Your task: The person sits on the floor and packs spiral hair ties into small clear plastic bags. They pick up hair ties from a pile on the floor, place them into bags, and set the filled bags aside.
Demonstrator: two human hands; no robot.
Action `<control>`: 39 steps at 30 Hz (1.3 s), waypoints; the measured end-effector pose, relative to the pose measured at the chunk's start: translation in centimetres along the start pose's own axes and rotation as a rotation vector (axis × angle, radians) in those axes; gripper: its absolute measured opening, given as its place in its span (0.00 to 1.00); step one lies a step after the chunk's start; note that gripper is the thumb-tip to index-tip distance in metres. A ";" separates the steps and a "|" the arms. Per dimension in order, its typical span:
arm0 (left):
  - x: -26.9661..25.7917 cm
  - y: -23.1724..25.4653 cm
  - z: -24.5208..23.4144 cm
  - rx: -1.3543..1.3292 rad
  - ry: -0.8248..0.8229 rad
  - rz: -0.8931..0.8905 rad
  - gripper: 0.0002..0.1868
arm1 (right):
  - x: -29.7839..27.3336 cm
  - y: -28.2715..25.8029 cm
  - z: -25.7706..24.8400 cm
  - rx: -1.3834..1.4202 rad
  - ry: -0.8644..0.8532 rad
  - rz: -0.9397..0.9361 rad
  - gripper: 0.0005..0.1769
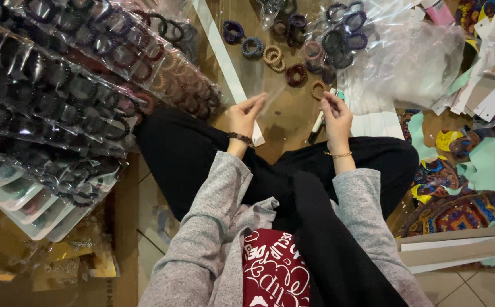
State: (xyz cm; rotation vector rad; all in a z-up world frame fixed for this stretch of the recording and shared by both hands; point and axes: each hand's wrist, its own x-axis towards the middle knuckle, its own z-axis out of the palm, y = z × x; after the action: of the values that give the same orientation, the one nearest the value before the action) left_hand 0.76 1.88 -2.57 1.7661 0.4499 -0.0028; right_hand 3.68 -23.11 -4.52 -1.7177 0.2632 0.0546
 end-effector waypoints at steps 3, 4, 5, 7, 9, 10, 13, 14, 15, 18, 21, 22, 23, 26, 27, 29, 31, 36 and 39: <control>-0.2 0.6 -0.3 -0.022 0.081 -0.009 0.11 | -0.1 -0.4 0.2 0.011 0.016 0.001 0.16; -0.2 0.6 -0.2 0.004 0.094 0.005 0.11 | -0.3 -0.6 0.2 -0.001 0.019 -0.009 0.16; -0.1 0.3 0.1 0.005 0.094 0.002 0.11 | 0.0 -0.3 0.2 -0.001 0.018 -0.007 0.16; 0.2 -0.3 0.6 0.016 0.107 -0.022 0.13 | 0.5 0.2 0.3 -0.117 0.026 -0.123 0.15; -0.3 0.7 0.2 0.015 0.119 -0.016 0.12 | 1.3 0.0 0.3 -0.293 0.008 -0.274 0.15; -0.5 1.3 0.0 0.012 0.131 -0.007 0.11 | 1.8 -0.1 0.3 -0.469 -0.011 -0.429 0.15; -0.3 1.0 0.0 0.020 0.130 0.019 0.11 | 3.3 0.4 1.7 -0.595 -0.110 -0.585 0.19; -0.2 0.6 0.1 0.023 0.131 0.019 0.11 | 3.7 0.3 2.4 -0.592 -0.111 -0.585 0.19; -0.1 0.2 0.3 0.008 0.136 0.020 0.10 | 4.1 0.1 3.0 -0.754 -0.088 -0.671 0.19; 0.0 -0.3 0.6 -0.008 0.139 0.032 0.10 | 4.9 1.0 4.2 -0.981 -0.064 -0.736 0.22; 0.0 -0.1 0.4 -0.009 0.125 0.028 0.11 | 5.4 2.1 4.3 -1.037 -0.056 -0.728 0.21; -0.1 0.1 0.4 -0.006 0.111 0.013 0.11 | 5.4 2.4 4.1 -1.029 -0.046 -0.738 0.18; 0.0 0.1 0.4 -0.005 0.109 0.012 0.11 | 5.4 2.5 4.0 -1.028 -0.045 -0.736 0.18; 0.1 -0.1 0.7 -0.012 0.103 0.009 0.11 | 5.3 2.9 3.5 -0.931 -0.072 -0.713 0.12; 0.1 -0.2 0.8 -0.005 0.093 0.011 0.11 | 5.2 3.0 3.3 -0.894 -0.085 -0.709 0.13; 0.1 0.0 0.8 0.002 0.083 0.014 0.10 | 5.3 3.2 3.3 -0.856 -0.097 -0.705 0.13; -0.1 0.7 0.6 0.022 0.095 0.019 0.10 | 5.4 3.4 3.4 -0.798 -0.112 -0.691 0.13; 0.1 0.0 0.9 0.043 0.161 -0.010 0.10 | 4.8 1.4 3.8 -0.755 -0.050 -0.744 0.16; 0.1 1.1 -0.1 0.034 0.249 -0.048 0.11 | 4.6 0.3 3.7 -0.766 0.035 -0.788 0.14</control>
State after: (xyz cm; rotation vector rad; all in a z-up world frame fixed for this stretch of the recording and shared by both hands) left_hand 1.18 1.82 -1.53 1.7967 0.6754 0.1778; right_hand 8.49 -20.17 -6.24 -2.4688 -0.4873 -0.5133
